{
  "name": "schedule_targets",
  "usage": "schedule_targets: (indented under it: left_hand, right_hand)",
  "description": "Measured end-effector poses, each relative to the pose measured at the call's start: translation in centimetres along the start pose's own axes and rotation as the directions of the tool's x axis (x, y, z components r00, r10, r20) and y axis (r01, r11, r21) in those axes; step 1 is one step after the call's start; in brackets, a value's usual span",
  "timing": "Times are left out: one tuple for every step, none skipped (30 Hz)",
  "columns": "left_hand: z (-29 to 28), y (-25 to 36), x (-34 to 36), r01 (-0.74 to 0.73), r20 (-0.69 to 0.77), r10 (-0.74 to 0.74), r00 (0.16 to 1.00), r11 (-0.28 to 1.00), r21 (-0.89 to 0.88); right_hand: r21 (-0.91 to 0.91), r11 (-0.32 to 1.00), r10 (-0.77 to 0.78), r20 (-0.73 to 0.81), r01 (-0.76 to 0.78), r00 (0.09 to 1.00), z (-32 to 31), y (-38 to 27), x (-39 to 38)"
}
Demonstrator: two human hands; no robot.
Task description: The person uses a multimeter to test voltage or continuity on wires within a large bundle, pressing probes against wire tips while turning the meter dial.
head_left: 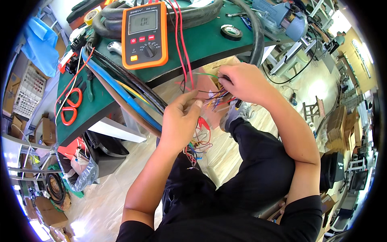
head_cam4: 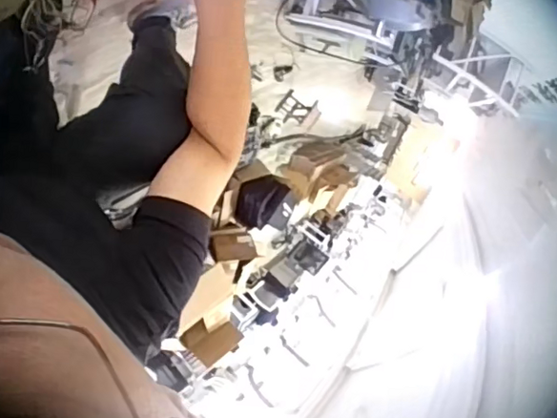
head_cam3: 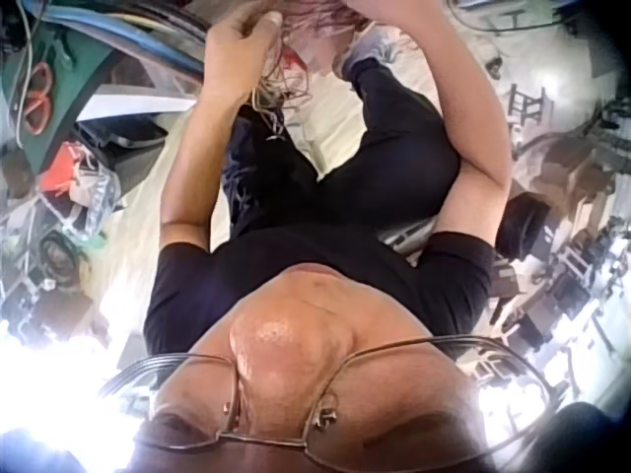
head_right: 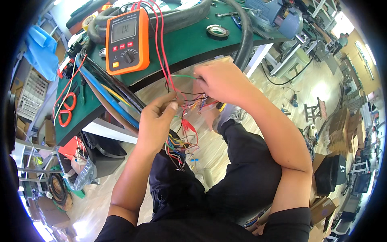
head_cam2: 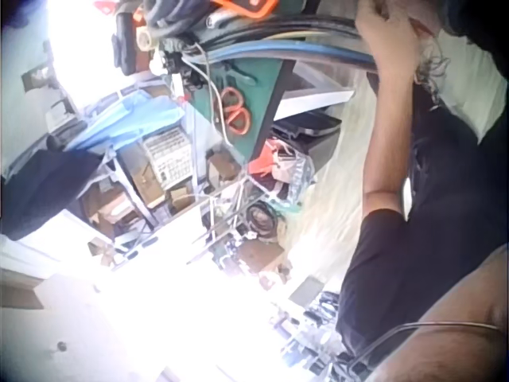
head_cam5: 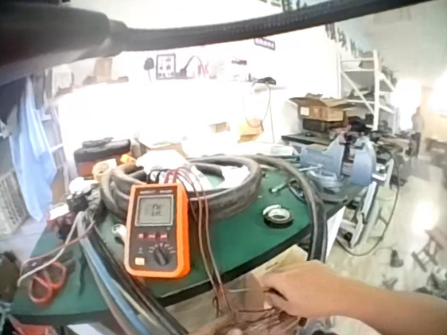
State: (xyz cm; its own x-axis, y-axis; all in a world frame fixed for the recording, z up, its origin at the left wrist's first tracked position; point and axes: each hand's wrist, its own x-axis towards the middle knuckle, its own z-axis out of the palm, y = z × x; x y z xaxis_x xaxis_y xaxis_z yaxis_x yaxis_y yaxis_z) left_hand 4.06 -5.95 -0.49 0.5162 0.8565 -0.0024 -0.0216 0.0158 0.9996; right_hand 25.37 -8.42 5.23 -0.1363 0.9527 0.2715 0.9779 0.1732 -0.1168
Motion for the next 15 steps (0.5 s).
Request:
schedule_targets:
  left_hand:
    - [0.7,0.0,0.6,-0.048,-0.012,0.047,0.999,0.999,-0.023]
    - [1.4,0.2,1.0,-0.028,-0.037,0.025,0.999,0.997,-0.067]
    - [2.2,0.9,1.3,-0.004,-0.055,-0.001,0.998,0.994,-0.107]
    - [3.1,1.4,1.8,0.018,-0.073,-0.029,0.997,0.989,-0.146]
    - [4.3,0.6,2.6,-0.118,-0.136,0.081,0.987,0.95,-0.29]
    - [4.6,0.6,3.2,-0.104,-0.114,0.072,0.991,0.947,-0.305]
    - [4.9,0.7,3.6,-0.088,-0.091,0.062,0.994,0.943,-0.32]
    - [5.2,0.8,4.0,-0.072,-0.067,0.053,0.996,0.939,-0.335]
    - [5.4,1.0,4.2,-0.068,-0.056,0.052,0.997,0.934,-0.35]
    - [5.6,1.2,4.3,-0.064,-0.044,0.051,0.998,0.929,-0.365]
    - [5.8,1.4,4.5,-0.058,-0.031,0.051,0.998,0.923,-0.38]
    - [5.9,1.2,4.7,-0.082,-0.04,0.072,0.997,0.917,-0.39]
    - [6.1,0.9,4.9,-0.105,-0.048,0.094,0.994,0.91,-0.4]
    - [6.1,0.8,5.1,-0.128,-0.055,0.115,0.992,0.903,-0.41]
    - [6.2,0.8,5.2,-0.128,-0.063,0.112,0.992,0.902,-0.413]
  right_hand:
    - [0.146,0.987,0.069,0.032,-0.073,0.997,-0.6,0.1,-0.4]
    - [0.198,0.974,0.099,0.047,-0.106,0.994,-0.9,0.4,-0.7]
    - [0.254,0.956,0.132,0.063,-0.144,0.989,-0.9,0.7,-1.1]
    - [0.308,0.934,0.163,0.08,-0.18,0.983,-0.9,0.9,-1.4]
    - [0.377,0.906,0.169,0.092,-0.191,0.981,-1.0,1.1,-1.7]
    - [0.416,0.889,0.168,0.093,-0.192,0.981,-0.8,1.2,-1.9]
    - [0.454,0.87,0.167,0.094,-0.192,0.981,-0.6,1.4,-2.1]
    - [0.49,0.85,0.167,0.094,-0.192,0.981,-0.5,1.5,-2.2]
    - [0.511,0.826,0.192,0.141,-0.238,0.971,-0.8,1.3,-2.2]
    - [0.542,0.808,0.185,0.14,-0.232,0.973,-0.8,1.2,-2.3]
    - [0.572,0.789,0.179,0.138,-0.226,0.974,-0.7,1.2,-2.4]
    - [0.603,0.766,0.173,0.136,-0.221,0.975,-0.5,1.3,-2.5]
    - [0.53,0.823,0.158,0.134,-0.205,0.978,-0.7,1.3,-2.5]
    - [0.453,0.872,0.143,0.133,-0.189,0.981,-1.1,1.3,-2.4]
    - [0.373,0.911,0.132,0.137,-0.175,0.982,-1.1,1.5,-2.6]
